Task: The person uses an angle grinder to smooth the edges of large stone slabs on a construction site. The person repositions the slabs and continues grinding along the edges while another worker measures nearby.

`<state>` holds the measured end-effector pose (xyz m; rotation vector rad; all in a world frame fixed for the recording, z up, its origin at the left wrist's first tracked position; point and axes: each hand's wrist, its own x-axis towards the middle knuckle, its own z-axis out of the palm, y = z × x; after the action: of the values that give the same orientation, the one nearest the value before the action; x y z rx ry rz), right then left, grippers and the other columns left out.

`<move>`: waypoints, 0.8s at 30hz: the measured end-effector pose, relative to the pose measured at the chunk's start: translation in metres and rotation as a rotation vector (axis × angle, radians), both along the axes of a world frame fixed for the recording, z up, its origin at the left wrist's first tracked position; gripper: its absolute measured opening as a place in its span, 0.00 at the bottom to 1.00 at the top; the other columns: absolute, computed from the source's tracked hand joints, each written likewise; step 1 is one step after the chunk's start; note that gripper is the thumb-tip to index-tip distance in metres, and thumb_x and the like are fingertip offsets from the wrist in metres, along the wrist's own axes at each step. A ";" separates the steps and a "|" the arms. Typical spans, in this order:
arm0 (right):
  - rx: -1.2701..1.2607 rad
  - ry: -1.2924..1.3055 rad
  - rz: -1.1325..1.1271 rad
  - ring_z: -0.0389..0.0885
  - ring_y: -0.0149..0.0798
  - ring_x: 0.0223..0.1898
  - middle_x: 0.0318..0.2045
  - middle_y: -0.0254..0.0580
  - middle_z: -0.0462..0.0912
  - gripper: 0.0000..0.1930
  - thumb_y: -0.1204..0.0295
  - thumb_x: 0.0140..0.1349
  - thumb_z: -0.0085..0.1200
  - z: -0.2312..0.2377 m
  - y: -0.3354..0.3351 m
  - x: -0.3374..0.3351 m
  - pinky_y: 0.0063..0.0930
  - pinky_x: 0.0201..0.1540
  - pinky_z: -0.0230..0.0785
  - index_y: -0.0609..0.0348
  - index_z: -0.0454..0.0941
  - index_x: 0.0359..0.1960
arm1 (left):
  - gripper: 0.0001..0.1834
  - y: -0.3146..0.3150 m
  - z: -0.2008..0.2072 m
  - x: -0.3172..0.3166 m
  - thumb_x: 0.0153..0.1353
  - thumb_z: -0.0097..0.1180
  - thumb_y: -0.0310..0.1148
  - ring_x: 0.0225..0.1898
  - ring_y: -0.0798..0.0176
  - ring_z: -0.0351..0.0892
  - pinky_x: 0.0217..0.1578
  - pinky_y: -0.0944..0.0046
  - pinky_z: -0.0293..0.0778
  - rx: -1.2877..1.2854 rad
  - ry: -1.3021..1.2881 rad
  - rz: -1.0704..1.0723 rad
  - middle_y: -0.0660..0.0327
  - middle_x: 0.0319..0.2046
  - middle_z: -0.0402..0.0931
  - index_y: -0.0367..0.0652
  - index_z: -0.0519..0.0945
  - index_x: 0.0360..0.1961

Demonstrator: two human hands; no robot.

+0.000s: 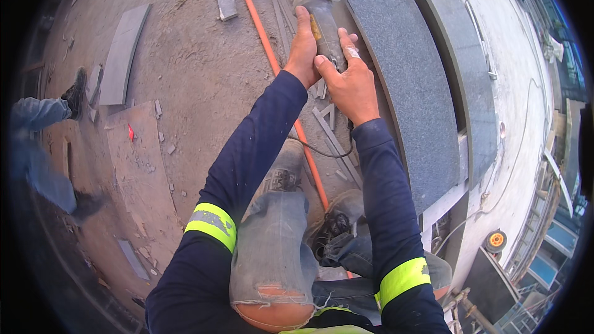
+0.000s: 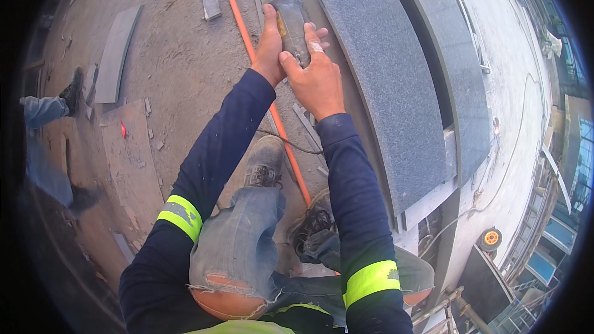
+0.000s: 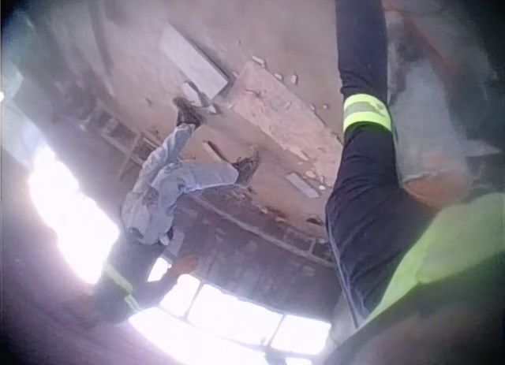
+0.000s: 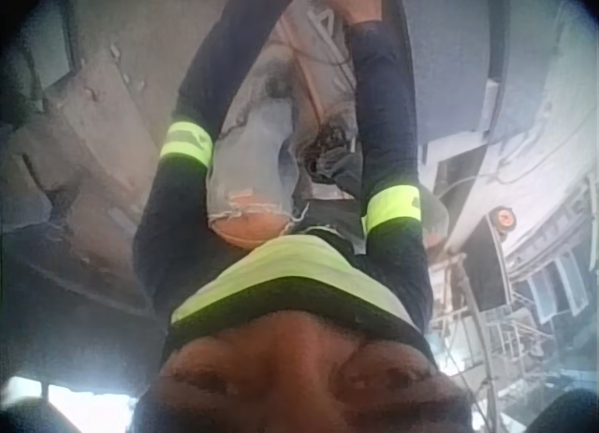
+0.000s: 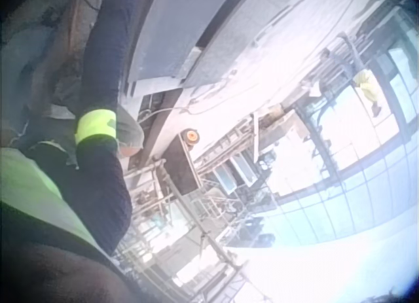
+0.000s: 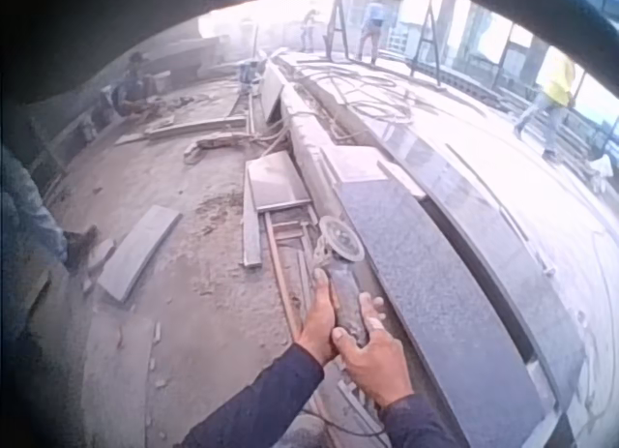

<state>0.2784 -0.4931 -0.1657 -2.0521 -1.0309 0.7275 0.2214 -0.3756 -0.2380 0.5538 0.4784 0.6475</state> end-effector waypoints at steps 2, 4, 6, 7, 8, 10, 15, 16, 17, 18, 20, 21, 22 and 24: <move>0.012 -0.007 -0.005 0.93 0.63 0.51 0.47 0.68 0.92 0.44 0.51 0.69 0.62 -0.002 0.000 0.001 0.47 0.57 0.82 0.57 0.63 0.83 | 0.54 0.000 -0.001 0.001 0.76 0.25 0.79 0.63 0.35 0.85 0.59 0.33 0.90 -0.007 -0.001 -0.015 0.40 0.62 0.72 0.37 0.58 0.79; 0.045 -0.083 0.003 0.92 0.64 0.51 0.46 0.69 0.91 0.44 0.51 0.69 0.62 -0.007 0.001 0.002 0.48 0.58 0.82 0.57 0.64 0.83 | 0.55 0.001 -0.002 0.000 0.76 0.24 0.79 0.62 0.34 0.85 0.58 0.33 0.90 -0.007 -0.011 -0.039 0.40 0.62 0.73 0.38 0.58 0.79; 0.052 -0.109 0.004 0.91 0.66 0.51 0.46 0.70 0.91 0.44 0.50 0.69 0.61 -0.009 0.000 0.003 0.49 0.58 0.81 0.57 0.64 0.83 | 0.55 0.002 -0.002 0.000 0.75 0.24 0.80 0.62 0.34 0.85 0.58 0.33 0.90 -0.002 -0.030 -0.072 0.40 0.61 0.74 0.39 0.58 0.79; 0.044 -0.098 0.004 0.91 0.67 0.51 0.46 0.70 0.91 0.44 0.50 0.69 0.61 -0.007 0.001 0.003 0.50 0.58 0.81 0.57 0.65 0.83 | 0.55 0.002 -0.002 0.001 0.75 0.24 0.80 0.61 0.34 0.86 0.58 0.33 0.90 -0.003 -0.027 -0.060 0.39 0.61 0.74 0.40 0.59 0.79; 0.036 -0.087 0.003 0.91 0.67 0.51 0.45 0.70 0.91 0.44 0.50 0.69 0.61 -0.006 0.001 0.003 0.50 0.58 0.81 0.57 0.65 0.83 | 0.55 0.001 -0.002 0.002 0.75 0.24 0.80 0.60 0.34 0.86 0.58 0.33 0.90 -0.003 -0.023 -0.048 0.39 0.61 0.75 0.40 0.59 0.79; 0.027 -0.085 -0.002 0.91 0.68 0.51 0.45 0.71 0.91 0.44 0.49 0.69 0.61 -0.004 0.002 0.003 0.50 0.58 0.81 0.57 0.65 0.82 | 0.55 0.002 -0.003 0.004 0.75 0.23 0.80 0.59 0.33 0.87 0.57 0.33 0.90 -0.004 -0.016 -0.040 0.38 0.61 0.76 0.41 0.59 0.79; 0.004 -0.077 -0.005 0.91 0.68 0.50 0.44 0.70 0.91 0.44 0.49 0.69 0.61 -0.004 0.002 0.003 0.51 0.57 0.81 0.57 0.65 0.82 | 0.55 0.003 -0.007 0.005 0.75 0.22 0.80 0.57 0.33 0.88 0.55 0.34 0.91 0.009 -0.006 -0.034 0.34 0.62 0.78 0.41 0.60 0.79; 0.013 -0.094 -0.005 0.91 0.68 0.50 0.44 0.70 0.91 0.44 0.49 0.69 0.61 -0.005 0.002 0.004 0.51 0.57 0.81 0.57 0.65 0.82 | 0.54 0.002 -0.004 0.005 0.75 0.23 0.80 0.56 0.35 0.89 0.54 0.36 0.92 -0.003 -0.013 -0.042 0.35 0.60 0.79 0.40 0.62 0.77; 0.023 -0.112 -0.006 0.91 0.67 0.50 0.44 0.70 0.91 0.44 0.49 0.69 0.61 -0.006 0.001 0.005 0.51 0.57 0.81 0.57 0.65 0.82 | 0.54 0.000 -0.002 0.004 0.76 0.25 0.80 0.55 0.38 0.89 0.52 0.39 0.92 -0.016 -0.019 -0.050 0.35 0.59 0.80 0.40 0.64 0.76; 0.026 -0.116 -0.010 0.92 0.67 0.49 0.44 0.70 0.91 0.44 0.49 0.69 0.61 -0.008 0.000 0.006 0.50 0.57 0.81 0.57 0.65 0.82 | 0.53 -0.001 0.001 0.004 0.76 0.26 0.80 0.54 0.41 0.90 0.50 0.41 0.92 -0.029 -0.025 -0.057 0.36 0.57 0.80 0.39 0.66 0.74; 0.036 -0.124 -0.011 0.92 0.66 0.49 0.43 0.70 0.91 0.44 0.50 0.69 0.61 -0.010 -0.001 0.006 0.50 0.57 0.81 0.57 0.65 0.82 | 0.53 -0.001 -0.002 0.005 0.76 0.27 0.80 0.56 0.41 0.89 0.51 0.41 0.92 -0.042 -0.020 -0.063 0.37 0.58 0.81 0.39 0.66 0.74; 0.038 -0.106 -0.014 0.92 0.66 0.49 0.43 0.70 0.91 0.44 0.50 0.69 0.61 -0.011 -0.002 0.006 0.49 0.56 0.81 0.57 0.65 0.83 | 0.53 -0.001 -0.004 0.005 0.76 0.28 0.80 0.57 0.41 0.89 0.51 0.41 0.92 -0.049 -0.018 -0.066 0.38 0.58 0.81 0.39 0.66 0.73; 0.041 -0.086 -0.017 0.92 0.65 0.49 0.43 0.69 0.91 0.44 0.50 0.69 0.61 -0.011 -0.004 0.006 0.49 0.56 0.81 0.57 0.65 0.83 | 0.54 -0.002 -0.006 0.006 0.75 0.26 0.80 0.56 0.38 0.89 0.52 0.39 0.92 -0.028 -0.008 -0.066 0.35 0.60 0.79 0.39 0.64 0.75; 0.037 -0.062 -0.023 0.92 0.62 0.51 0.48 0.68 0.90 0.44 0.51 0.69 0.62 -0.010 -0.007 0.005 0.46 0.58 0.81 0.58 0.65 0.82 | 0.55 -0.002 -0.012 0.007 0.75 0.23 0.81 0.56 0.33 0.89 0.54 0.37 0.92 0.014 0.013 -0.066 0.30 0.63 0.77 0.40 0.60 0.79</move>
<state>0.2832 -0.5003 -0.1759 -2.0628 -1.0456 0.6321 0.2282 -0.3781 -0.2501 0.5846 0.4658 0.5849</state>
